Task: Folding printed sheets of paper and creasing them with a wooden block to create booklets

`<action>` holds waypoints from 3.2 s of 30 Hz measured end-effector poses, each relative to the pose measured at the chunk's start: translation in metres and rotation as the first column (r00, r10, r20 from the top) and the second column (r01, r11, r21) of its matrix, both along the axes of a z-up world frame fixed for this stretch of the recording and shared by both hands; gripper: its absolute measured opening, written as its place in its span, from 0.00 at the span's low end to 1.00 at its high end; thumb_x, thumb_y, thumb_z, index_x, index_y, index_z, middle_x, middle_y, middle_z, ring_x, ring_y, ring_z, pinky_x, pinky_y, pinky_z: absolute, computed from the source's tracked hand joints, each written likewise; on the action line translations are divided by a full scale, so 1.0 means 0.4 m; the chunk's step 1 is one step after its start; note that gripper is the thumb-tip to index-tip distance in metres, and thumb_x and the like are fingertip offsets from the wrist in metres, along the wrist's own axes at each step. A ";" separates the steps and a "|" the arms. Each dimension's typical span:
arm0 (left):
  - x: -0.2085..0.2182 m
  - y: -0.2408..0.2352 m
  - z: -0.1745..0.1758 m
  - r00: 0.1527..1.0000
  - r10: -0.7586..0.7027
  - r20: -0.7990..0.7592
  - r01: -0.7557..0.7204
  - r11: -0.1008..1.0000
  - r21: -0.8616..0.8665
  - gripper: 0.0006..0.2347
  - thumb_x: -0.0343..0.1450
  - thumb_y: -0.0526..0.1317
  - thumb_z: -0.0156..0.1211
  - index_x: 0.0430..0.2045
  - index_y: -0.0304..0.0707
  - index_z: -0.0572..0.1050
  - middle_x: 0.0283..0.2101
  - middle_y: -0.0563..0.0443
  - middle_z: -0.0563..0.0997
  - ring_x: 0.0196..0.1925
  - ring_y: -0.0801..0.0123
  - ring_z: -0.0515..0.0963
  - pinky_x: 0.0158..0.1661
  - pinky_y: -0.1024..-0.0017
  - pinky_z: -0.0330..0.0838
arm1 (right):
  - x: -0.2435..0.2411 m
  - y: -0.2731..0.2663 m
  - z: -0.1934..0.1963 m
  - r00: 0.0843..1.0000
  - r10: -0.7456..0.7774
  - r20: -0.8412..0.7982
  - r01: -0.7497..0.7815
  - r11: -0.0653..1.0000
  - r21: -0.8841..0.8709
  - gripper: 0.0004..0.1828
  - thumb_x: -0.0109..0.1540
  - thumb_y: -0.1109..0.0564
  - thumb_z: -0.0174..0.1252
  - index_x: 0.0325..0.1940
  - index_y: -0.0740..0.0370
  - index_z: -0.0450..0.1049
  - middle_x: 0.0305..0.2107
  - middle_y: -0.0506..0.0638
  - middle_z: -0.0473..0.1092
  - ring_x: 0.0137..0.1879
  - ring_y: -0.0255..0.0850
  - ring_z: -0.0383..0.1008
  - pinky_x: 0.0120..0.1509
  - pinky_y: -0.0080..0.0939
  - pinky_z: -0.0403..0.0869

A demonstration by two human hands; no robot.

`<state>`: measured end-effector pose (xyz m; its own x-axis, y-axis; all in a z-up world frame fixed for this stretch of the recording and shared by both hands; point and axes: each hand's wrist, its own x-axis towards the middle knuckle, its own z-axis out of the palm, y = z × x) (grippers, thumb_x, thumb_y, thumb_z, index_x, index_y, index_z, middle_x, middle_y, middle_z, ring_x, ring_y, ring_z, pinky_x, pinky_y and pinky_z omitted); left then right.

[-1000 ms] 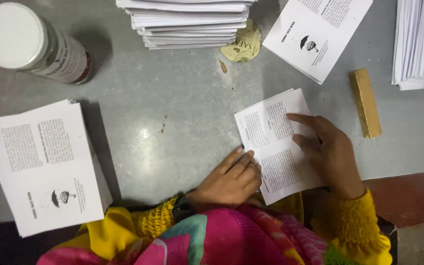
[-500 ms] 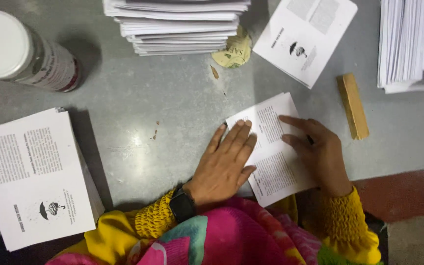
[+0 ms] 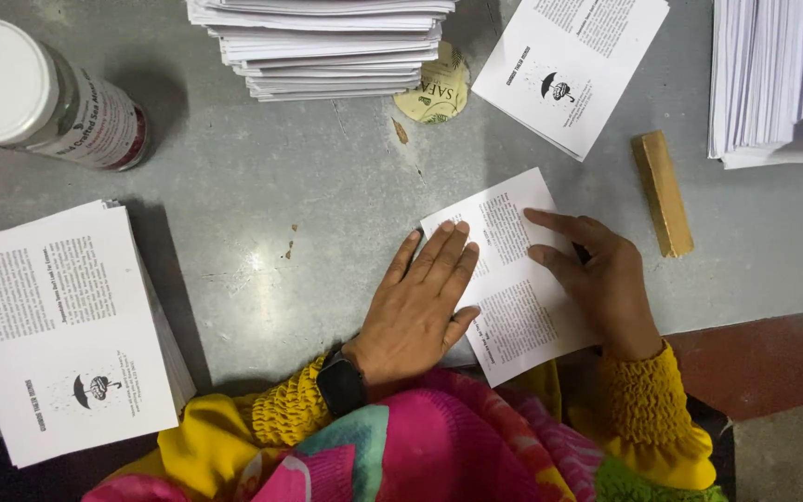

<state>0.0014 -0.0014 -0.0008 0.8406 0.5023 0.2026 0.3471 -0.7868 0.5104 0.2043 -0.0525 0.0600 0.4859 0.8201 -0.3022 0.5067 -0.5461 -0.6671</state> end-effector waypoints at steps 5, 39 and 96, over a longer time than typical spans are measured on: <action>0.008 -0.014 -0.002 0.999 0.000 0.055 -0.001 1.000 0.002 0.23 0.73 0.43 0.48 0.59 0.23 0.61 0.65 0.28 0.59 0.70 0.43 0.55 0.67 0.48 0.43 | -0.016 0.011 0.020 1.000 -0.007 -0.013 0.007 1.000 -0.006 0.19 0.60 0.59 0.61 0.55 0.49 0.76 0.40 0.53 0.73 0.50 0.44 0.71 0.55 0.48 0.69; 0.075 -0.255 -0.092 0.991 0.115 0.067 -0.132 0.895 0.427 0.17 0.73 0.38 0.37 0.51 0.30 0.72 0.60 0.31 0.69 0.63 0.42 0.70 0.63 0.55 0.64 | -0.018 -0.029 -0.027 0.996 0.088 0.011 -0.089 0.986 0.138 0.21 0.58 0.66 0.61 0.55 0.57 0.74 0.46 0.45 0.72 0.44 0.27 0.63 0.49 0.25 0.66; 0.068 -0.237 -0.066 0.984 -0.006 0.178 -0.057 0.936 0.348 0.08 0.62 0.37 0.56 0.30 0.34 0.77 0.35 0.35 0.77 0.49 0.39 0.75 0.56 0.50 0.63 | -0.117 -0.034 -0.078 0.889 0.387 0.243 -0.412 0.909 0.060 0.06 0.48 0.54 0.70 0.23 0.49 0.77 0.26 0.43 0.68 0.40 0.41 0.67 0.50 0.44 0.70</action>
